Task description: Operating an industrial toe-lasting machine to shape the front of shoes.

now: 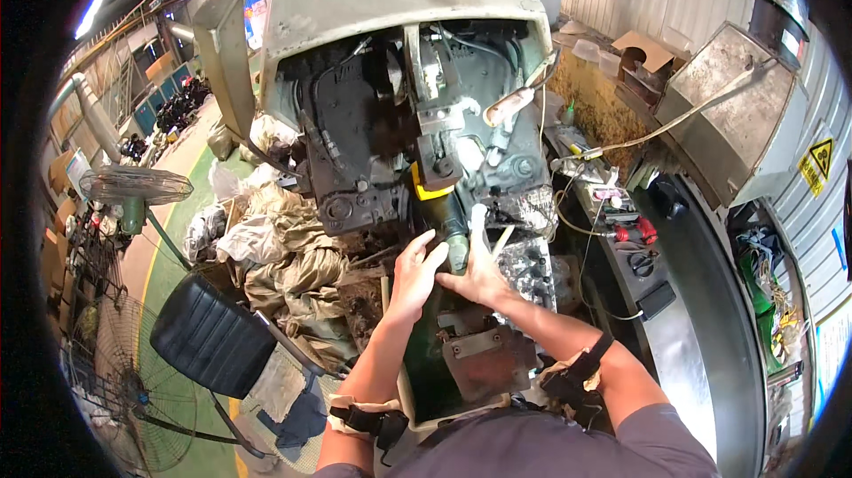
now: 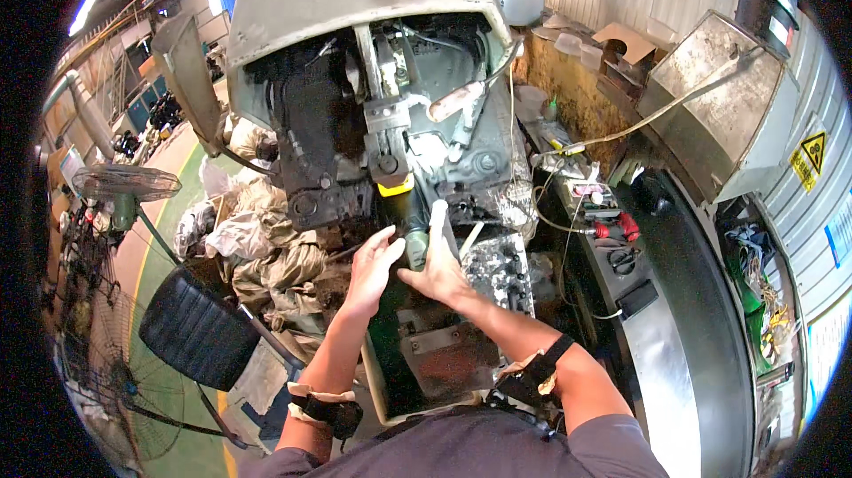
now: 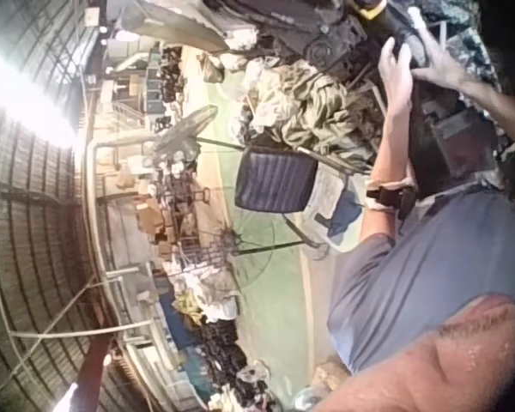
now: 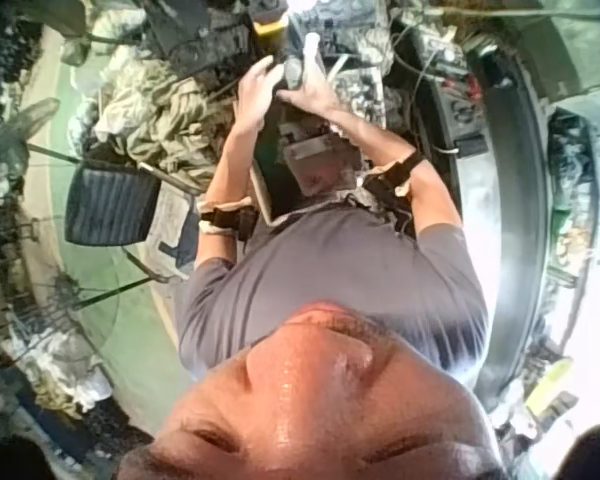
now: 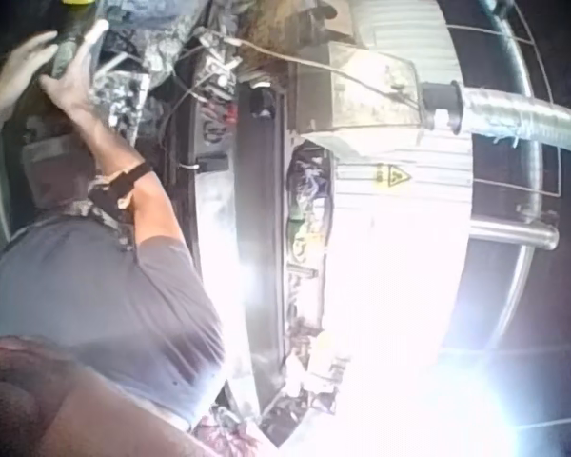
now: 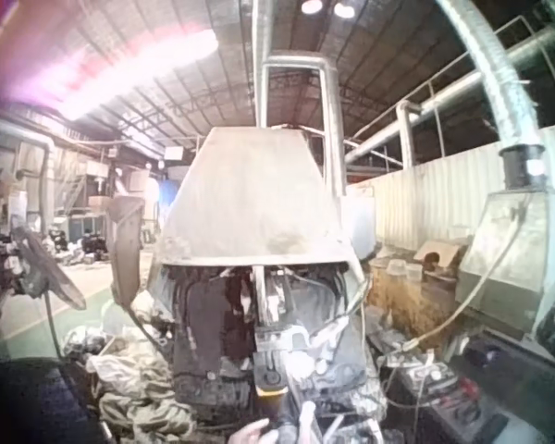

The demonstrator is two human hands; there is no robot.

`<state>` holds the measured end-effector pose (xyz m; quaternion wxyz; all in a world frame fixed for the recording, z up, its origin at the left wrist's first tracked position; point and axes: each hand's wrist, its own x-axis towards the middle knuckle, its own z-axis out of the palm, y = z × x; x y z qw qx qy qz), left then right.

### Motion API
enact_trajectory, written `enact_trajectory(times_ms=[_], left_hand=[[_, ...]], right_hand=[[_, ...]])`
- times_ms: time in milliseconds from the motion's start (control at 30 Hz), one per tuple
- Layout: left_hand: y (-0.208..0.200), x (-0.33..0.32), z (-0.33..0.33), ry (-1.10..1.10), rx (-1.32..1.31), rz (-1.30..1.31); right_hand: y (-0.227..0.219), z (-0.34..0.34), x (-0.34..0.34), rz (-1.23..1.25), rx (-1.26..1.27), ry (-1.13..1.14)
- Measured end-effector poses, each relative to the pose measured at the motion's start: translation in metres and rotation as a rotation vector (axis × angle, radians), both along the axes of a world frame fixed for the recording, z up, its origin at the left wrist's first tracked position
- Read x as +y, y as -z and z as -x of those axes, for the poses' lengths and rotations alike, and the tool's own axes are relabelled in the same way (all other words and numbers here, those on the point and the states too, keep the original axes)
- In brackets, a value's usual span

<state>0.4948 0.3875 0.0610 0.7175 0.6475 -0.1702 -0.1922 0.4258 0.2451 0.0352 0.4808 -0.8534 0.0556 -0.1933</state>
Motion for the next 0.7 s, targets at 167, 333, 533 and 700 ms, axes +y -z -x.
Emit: enact_trajectory(times_ms=[167, 333, 533, 700], left_hand=[[0.031, -0.001, -0.012, -0.321, -0.105, 0.298], [-0.023, 0.015, -0.011, -0.035, 0.158, 0.325], [-0.046, -0.023, 0.080, 0.237, 0.058, 0.352], [-0.031, -0.090, 0.129, 0.253, 0.384, 0.344]], right_hand=[[-0.030, 0.004, 0.010, 0.003, 0.086, 0.134], [-0.085, 0.094, 0.019, -0.300, 0.200, -0.102], [-0.036, 0.219, -0.004, 0.011, 0.010, -0.061], [-0.025, 0.316, -0.037, -0.101, -0.128, -0.121]])
